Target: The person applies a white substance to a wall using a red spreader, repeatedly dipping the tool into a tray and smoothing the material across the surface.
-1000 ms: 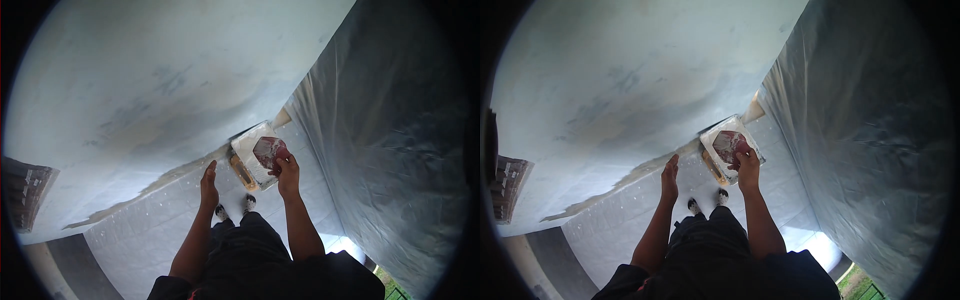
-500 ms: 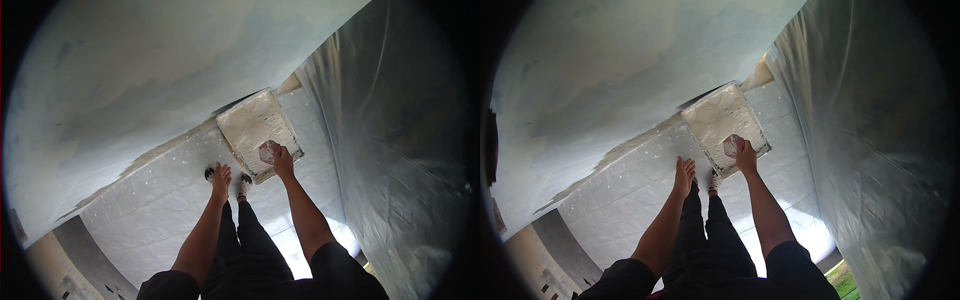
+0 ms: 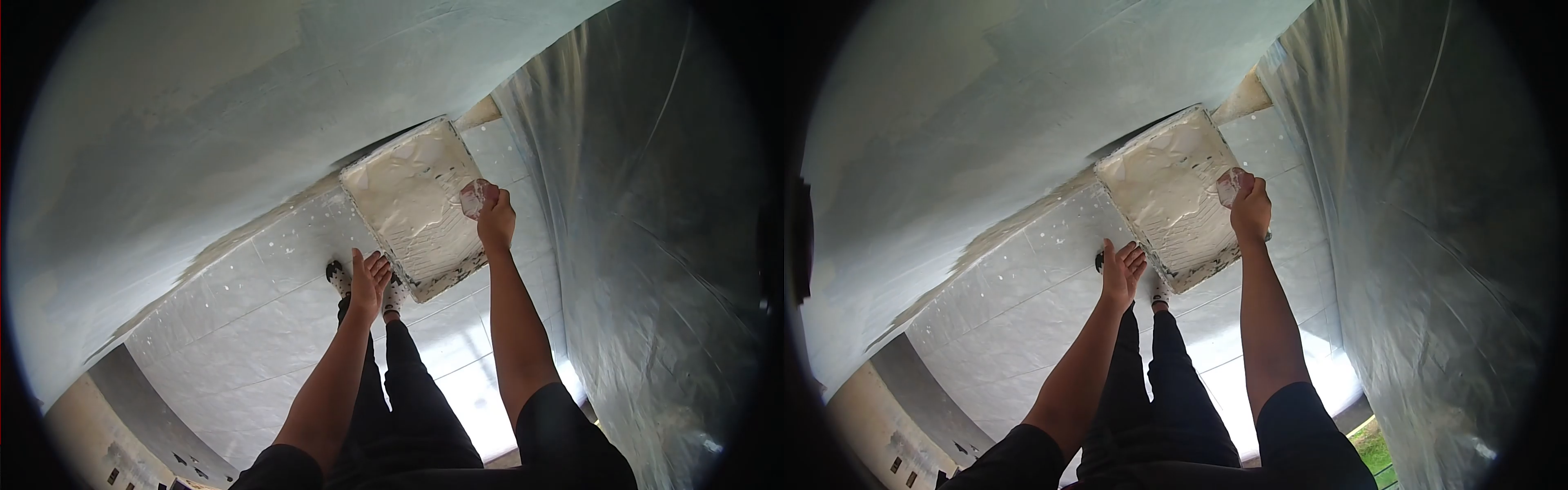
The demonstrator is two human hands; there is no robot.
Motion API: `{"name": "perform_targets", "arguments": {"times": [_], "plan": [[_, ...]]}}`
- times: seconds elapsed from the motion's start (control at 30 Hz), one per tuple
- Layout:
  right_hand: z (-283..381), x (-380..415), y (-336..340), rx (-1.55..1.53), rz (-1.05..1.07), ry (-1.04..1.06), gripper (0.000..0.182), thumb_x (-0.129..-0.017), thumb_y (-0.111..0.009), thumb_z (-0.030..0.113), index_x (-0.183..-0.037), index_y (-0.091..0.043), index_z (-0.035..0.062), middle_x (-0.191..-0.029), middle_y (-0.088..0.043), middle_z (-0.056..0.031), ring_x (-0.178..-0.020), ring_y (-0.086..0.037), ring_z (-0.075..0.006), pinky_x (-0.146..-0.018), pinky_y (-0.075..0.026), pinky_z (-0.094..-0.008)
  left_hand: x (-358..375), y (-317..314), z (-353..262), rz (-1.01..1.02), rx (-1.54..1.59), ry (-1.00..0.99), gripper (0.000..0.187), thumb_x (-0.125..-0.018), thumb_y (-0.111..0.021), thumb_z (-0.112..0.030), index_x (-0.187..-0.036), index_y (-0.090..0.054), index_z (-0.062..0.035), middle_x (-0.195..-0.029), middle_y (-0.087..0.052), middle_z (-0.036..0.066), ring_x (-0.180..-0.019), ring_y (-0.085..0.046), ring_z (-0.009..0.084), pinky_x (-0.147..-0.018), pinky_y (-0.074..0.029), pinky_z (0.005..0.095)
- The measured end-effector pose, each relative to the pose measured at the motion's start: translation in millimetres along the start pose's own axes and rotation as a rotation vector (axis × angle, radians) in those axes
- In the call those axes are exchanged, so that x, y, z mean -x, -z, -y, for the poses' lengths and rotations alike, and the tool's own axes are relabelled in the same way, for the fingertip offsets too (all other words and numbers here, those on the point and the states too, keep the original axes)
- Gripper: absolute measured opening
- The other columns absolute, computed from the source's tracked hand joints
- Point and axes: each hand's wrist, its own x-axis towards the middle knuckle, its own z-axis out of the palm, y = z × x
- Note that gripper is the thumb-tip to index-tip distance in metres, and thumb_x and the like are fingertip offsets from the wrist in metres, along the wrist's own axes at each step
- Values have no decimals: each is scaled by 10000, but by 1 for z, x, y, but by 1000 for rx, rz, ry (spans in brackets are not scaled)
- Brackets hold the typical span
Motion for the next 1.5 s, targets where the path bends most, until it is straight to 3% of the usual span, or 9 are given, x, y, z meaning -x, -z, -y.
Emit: {"name": "perform_targets", "arguments": {"times": [0.27, 0.47, 0.67, 0.77, 0.93, 1.03, 1.17, 1.43, 1.5], "plan": [[13, 20, -9, 354, -39, 523, 240, -875, -515, 78, -1100, -596, 99, -809, -658, -153, -741, -619, -343, -707, -499, -456, 1, -4, -3, 15, -8, -7, 1021, -898, -259, -740, -1436, -197, 125, -1488, -252, 302, -1400, -262, 376, -1166, -194, 426], [31, 98, -10, 184, 212, 573, 254, -849, -520, 38, -1075, -592, 131, -760, -639, -126, -742, -622, -336, -707, -492, -460, -3, 2, 1, 13, 31, 3, 1007, -901, -247, -741, -1431, -230, 115, -1472, -309, 264, -1384, -295, 336, -1157, -216, 406], [21, 45, -1, 186, -42, 606, 248, -864, -505, 25, -1089, -576, 101, -922, -683, -107, -822, -643, -323, -745, -498, -440, 0, 2, -1, 12, 6, 6, 1003, -902, -255, -738, -1428, -241, 116, -1465, -324, 256, -1375, -312, 330, -1157, -218, 403], [26, 50, -14, 247, 131, 511, 253, -874, -483, 24, -1102, -565, 98, -906, -678, -119, -840, -646, -325, -738, -500, -446, 0, 3, 0, 26, -1, 8, 1013, -901, -262, -736, -1426, -227, 129, -1478, -274, 299, -1386, -292, 362, -1160, -212, 425], [24, 122, -29, 131, 270, 822, 264, -852, -470, 19, -1093, -553, 87, -861, -651, -127, -814, -646, -307, -697, -507, -439, 1, 3, 3, 16, 55, 7, 981, -916, -242, -720, -1420, -255, 121, -1461, -327, 262, -1374, -312, 340, -1155, -231, 414], [27, 114, -17, 94, 390, 646, 294, -858, -478, 74, -1140, -561, 88, -893, -660, -119, -785, -649, -308, -713, -504, -429, 0, 5, 1, 20, 62, 21, 976, -918, -236, -717, -1417, -261, 122, -1459, -328, 264, -1373, -313, 341, -1156, -232, 419], [29, 84, -9, 208, 112, 464, 278, -861, -508, 14, -1114, -594, 89, -751, -626, -136, -717, -617, -334, -666, -505, -460, 1, 6, -1, 27, 47, 23, 974, -919, -235, -716, -1414, -268, 123, -1457, -332, 265, -1370, -318, 341, -1155, -234, 422], [40, 136, -30, 46, 288, 828, 299, -830, -530, 37, -1116, -596, 94, -905, -640, -114, -792, -619, -285, -719, -491, -418, 3, 7, 0, 42, 71, 8, 974, -919, -231, -715, -1410, -277, 125, -1451, -335, 286, -1360, -341, 351, -1149, -249, 426], [53, 126, -12, 122, 362, 499, 281, -871, -527, 67, -1143, -595, 72, -847, -637, -137, -793, -616, -311, -725, -492, -433, 2, 9, -1, 44, 64, 14, 973, -920, -227, -714, -1410, -277, 125, -1453, -333, 287, -1361, -340, 352, -1148, -249, 425]]}}
